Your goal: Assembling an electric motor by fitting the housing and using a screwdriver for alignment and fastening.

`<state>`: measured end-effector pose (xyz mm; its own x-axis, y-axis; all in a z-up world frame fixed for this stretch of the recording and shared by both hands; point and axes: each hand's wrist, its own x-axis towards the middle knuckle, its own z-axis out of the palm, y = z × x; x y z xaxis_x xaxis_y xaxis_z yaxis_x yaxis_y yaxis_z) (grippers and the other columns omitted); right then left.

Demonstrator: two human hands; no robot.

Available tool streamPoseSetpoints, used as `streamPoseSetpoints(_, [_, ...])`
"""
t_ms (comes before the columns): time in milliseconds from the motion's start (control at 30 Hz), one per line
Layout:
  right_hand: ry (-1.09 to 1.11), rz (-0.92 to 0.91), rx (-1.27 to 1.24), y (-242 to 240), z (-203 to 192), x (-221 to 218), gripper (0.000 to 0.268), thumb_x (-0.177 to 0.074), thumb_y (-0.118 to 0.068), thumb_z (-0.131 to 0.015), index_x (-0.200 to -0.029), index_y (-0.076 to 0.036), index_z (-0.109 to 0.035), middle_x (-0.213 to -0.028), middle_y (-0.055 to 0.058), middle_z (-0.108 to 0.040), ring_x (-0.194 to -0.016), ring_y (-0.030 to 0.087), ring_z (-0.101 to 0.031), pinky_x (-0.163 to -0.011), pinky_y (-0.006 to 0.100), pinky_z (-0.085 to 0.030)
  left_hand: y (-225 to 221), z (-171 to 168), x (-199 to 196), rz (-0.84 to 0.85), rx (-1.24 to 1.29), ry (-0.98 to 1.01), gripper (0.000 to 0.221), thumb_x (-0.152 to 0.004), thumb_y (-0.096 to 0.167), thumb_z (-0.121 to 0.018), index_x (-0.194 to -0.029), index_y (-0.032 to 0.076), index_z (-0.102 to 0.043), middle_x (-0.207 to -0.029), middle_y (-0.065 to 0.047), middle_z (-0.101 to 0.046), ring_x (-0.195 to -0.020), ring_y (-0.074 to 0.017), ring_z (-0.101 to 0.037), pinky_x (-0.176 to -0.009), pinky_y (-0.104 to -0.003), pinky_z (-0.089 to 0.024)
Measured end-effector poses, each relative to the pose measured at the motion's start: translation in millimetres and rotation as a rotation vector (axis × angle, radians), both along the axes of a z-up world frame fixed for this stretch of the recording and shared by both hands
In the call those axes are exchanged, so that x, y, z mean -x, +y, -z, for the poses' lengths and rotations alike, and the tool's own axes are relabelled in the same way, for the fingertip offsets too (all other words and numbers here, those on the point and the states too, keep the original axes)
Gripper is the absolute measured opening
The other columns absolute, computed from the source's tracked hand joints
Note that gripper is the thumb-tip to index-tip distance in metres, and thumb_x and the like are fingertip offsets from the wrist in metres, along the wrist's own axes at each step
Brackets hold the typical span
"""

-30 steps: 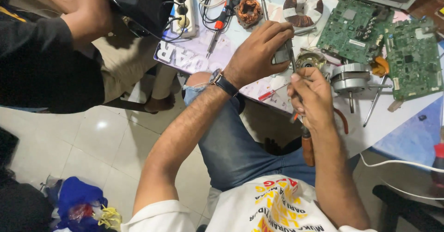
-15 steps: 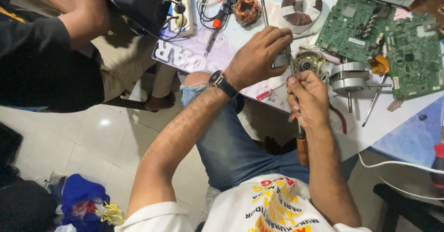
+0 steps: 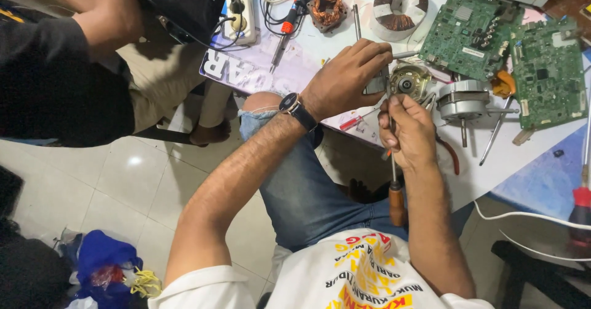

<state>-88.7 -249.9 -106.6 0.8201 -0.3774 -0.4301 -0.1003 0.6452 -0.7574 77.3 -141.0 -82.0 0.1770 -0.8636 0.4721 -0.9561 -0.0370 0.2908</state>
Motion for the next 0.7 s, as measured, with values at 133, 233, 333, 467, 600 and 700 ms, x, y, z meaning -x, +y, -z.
streamPoseSetpoints(133, [-0.033,0.007,-0.056,2,5,2,0.02,-0.105,-0.019,-0.06,-0.093,-0.003,-0.057,-0.065,0.007,-0.053,-0.035,0.007,-0.037,-0.029,0.018,-0.021,-1,3,1,0.027,0.01,0.002,0.06,-0.086,0.023,-0.089,-0.129,-0.001,-0.055,-0.131,-0.017,-0.059,-0.116,-0.0328,-0.057,-0.098,-0.045,-0.056])
streamPoseSetpoints(233, [-0.176,-0.007,0.014,-2,29,4,0.018,-0.108,-0.02,-0.055,-0.101,-0.004,-0.055,-0.068,0.009,-0.05,-0.032,0.01,-0.046,-0.021,0.021,-0.029,-2,8,2,-0.022,-0.065,0.022,0.066,-0.078,0.022,-0.093,-0.131,0.003,-0.06,-0.126,-0.014,-0.061,-0.118,-0.0267,-0.057,-0.094,-0.036,-0.054])
streamPoseSetpoints(333, [-0.17,0.0,-0.008,-3,40,6,0.013,-0.106,-0.016,-0.058,-0.101,-0.005,-0.055,-0.071,0.009,-0.051,-0.034,0.011,-0.05,-0.021,0.022,-0.032,-2,9,5,-0.009,-0.08,0.048,0.064,-0.078,0.021,-0.092,-0.131,0.003,-0.06,-0.127,-0.014,-0.061,-0.117,-0.0271,-0.057,-0.093,-0.037,-0.054])
streamPoseSetpoints(467, [-0.18,-0.034,-0.118,-1,45,10,0.02,-0.11,-0.02,-0.05,-0.099,-0.004,-0.053,-0.065,0.008,-0.047,-0.03,0.011,-0.046,-0.022,0.021,-0.031,-1,9,10,0.008,-0.128,0.049,0.064,-0.078,0.022,-0.092,-0.129,0.002,-0.061,-0.126,-0.014,-0.061,-0.116,-0.0262,-0.058,-0.093,-0.036,-0.054])
streamPoseSetpoints(600, [-0.168,-0.031,-0.195,-2,53,18,0.022,-0.109,-0.023,-0.053,-0.102,-0.003,-0.056,-0.065,0.009,-0.049,-0.031,0.012,-0.047,-0.022,0.022,-0.032,0,11,12,0.04,-0.174,0.021,0.062,-0.081,0.025,-0.09,-0.131,0.004,-0.059,-0.124,-0.012,-0.06,-0.116,-0.0243,-0.056,-0.091,-0.035,-0.055])
streamPoseSetpoints(700, [-0.16,-0.029,-0.213,3,49,23,0.022,-0.108,-0.023,-0.053,-0.1,-0.004,-0.057,-0.065,0.007,-0.049,-0.032,0.01,-0.045,-0.022,0.021,-0.032,0,12,16,0.065,-0.204,0.017,0.065,-0.082,0.025,-0.09,-0.134,0.005,-0.056,-0.12,-0.012,-0.062,-0.115,-0.0247,-0.057,-0.09,-0.036,-0.055])
